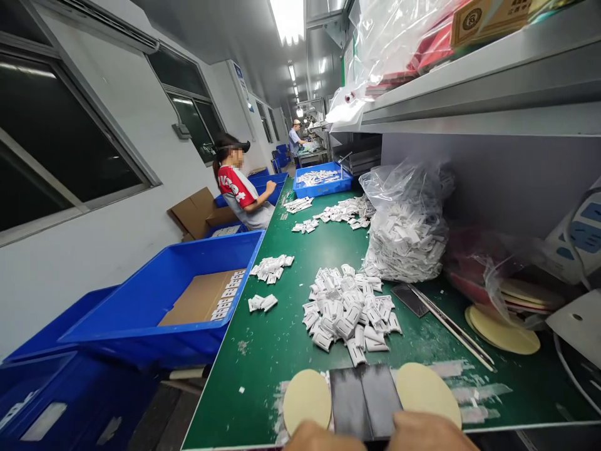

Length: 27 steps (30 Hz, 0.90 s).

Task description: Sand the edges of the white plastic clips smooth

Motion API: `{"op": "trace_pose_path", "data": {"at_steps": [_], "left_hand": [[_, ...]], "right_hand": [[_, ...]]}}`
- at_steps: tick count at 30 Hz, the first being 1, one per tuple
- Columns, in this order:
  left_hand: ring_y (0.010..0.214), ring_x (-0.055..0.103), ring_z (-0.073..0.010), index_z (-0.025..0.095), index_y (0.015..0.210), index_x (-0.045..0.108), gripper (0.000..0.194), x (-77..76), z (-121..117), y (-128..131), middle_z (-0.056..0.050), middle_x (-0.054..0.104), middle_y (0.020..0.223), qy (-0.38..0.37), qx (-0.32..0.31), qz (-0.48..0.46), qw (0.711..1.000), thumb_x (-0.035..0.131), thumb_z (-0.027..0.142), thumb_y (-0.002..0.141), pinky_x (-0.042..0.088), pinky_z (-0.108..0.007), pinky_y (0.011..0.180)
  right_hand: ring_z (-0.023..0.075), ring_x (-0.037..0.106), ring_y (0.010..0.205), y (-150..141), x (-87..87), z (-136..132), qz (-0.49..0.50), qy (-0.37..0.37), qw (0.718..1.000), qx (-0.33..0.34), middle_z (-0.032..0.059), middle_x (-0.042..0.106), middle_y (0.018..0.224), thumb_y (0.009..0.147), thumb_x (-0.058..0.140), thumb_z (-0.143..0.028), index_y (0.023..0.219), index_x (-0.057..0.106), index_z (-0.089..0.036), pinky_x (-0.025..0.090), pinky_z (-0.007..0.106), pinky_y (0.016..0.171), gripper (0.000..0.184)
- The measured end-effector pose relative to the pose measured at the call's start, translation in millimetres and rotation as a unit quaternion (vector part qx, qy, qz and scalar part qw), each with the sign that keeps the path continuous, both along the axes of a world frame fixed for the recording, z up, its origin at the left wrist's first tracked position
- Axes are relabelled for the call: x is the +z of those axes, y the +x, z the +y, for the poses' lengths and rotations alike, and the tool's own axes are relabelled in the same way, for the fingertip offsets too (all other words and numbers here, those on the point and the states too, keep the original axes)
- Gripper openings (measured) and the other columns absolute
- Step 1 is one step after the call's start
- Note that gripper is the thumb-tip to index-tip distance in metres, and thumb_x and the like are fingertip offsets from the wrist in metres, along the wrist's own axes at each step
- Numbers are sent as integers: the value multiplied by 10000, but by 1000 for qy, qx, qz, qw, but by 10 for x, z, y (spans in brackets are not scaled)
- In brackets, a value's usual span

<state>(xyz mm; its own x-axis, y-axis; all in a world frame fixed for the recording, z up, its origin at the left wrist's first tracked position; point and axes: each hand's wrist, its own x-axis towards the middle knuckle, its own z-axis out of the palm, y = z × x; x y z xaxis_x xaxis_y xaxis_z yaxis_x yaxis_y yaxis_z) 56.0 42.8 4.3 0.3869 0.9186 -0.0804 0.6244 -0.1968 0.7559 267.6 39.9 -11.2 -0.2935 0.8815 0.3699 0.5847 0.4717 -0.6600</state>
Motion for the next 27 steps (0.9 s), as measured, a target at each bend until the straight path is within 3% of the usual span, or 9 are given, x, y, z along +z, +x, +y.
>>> {"op": "trace_pose_path", "data": {"at_steps": [2, 5, 9, 12, 13, 18, 21, 24, 27], "left_hand": [[574, 577, -170, 254, 750, 753, 167, 47, 37, -15, -1, 663, 617, -5, 33, 3, 999, 832, 357, 645, 378, -246, 534], [621, 563, -156, 235, 874, 753, 196, 218, 116, -167, -21, 717, 760, 1, 114, -5, 993, 764, 362, 725, 381, -241, 584], [593, 514, -137, 183, 872, 727, 242, 371, 158, -512, -6, 654, 672, -100, 153, -49, 982, 756, 361, 711, 346, -226, 558], [626, 515, -132, 164, 842, 708, 202, 370, 207, -659, 12, 618, 664, -77, 171, -32, 982, 734, 327, 726, 347, -220, 576], [630, 516, -128, 163, 856, 702, 207, 364, 238, -663, 14, 618, 672, -75, 165, -43, 983, 723, 340, 750, 352, -219, 582], [593, 516, -120, 155, 908, 726, 286, 348, 546, -390, -7, 641, 698, -26, 76, -76, 994, 679, 424, 824, 373, -224, 567], [600, 536, -121, 168, 955, 748, 305, 321, 797, -273, -48, 692, 878, 36, 91, -56, 994, 684, 429, 810, 423, -241, 590], [757, 604, -164, 191, 1082, 717, 337, 329, 992, -509, -86, 683, 1114, 127, 157, -23, 979, 597, 428, 874, 480, -293, 759], [1050, 599, -264, 177, 1174, 681, 369, 339, 1107, -1049, -126, 672, 1211, 189, 219, 26, 957, 466, 365, 940, 419, -408, 987]], "right_hand": [[228, 658, 667, 59, 70, 59, -29, -5, 1000, 7, 21, 716, 715, 857, 594, -329, 761, 718, -310, 511, 333, 610, 158], [241, 699, 855, 283, 202, 201, -63, -26, 998, -11, 48, 757, 921, 928, 546, -331, 990, 734, -277, 536, 345, 753, 205], [245, 711, 840, 677, 174, 284, -97, -102, 989, -47, 19, 764, 936, 877, 631, -408, 992, 747, -304, 546, 327, 712, 194], [282, 710, 893, 770, 132, 285, -94, -77, 983, -135, 51, 764, 962, 884, 603, -436, 978, 753, -268, 545, 362, 738, 243], [274, 708, 913, 735, 156, 283, -81, -77, 986, -126, 54, 762, 986, 902, 588, -444, 989, 752, -268, 544, 355, 751, 256], [202, 704, 894, 241, 457, 473, -21, -88, 994, 55, 24, 761, 980, 951, 587, -380, 1026, 755, -279, 538, 286, 766, 210], [201, 699, 893, -20, 510, 792, -43, -14, 997, 64, 38, 752, 954, 954, 595, -309, 1033, 756, -249, 539, 296, 798, 189], [240, 673, 991, -110, 448, 1031, -69, 46, 996, 20, 99, 699, 1085, 960, 566, -247, 1181, 702, -212, 523, 367, 870, 262], [245, 644, 1036, -157, 411, 1069, -96, 81, 992, 17, 130, 653, 1171, 999, 483, -229, 1259, 642, -201, 500, 394, 900, 306]]}}
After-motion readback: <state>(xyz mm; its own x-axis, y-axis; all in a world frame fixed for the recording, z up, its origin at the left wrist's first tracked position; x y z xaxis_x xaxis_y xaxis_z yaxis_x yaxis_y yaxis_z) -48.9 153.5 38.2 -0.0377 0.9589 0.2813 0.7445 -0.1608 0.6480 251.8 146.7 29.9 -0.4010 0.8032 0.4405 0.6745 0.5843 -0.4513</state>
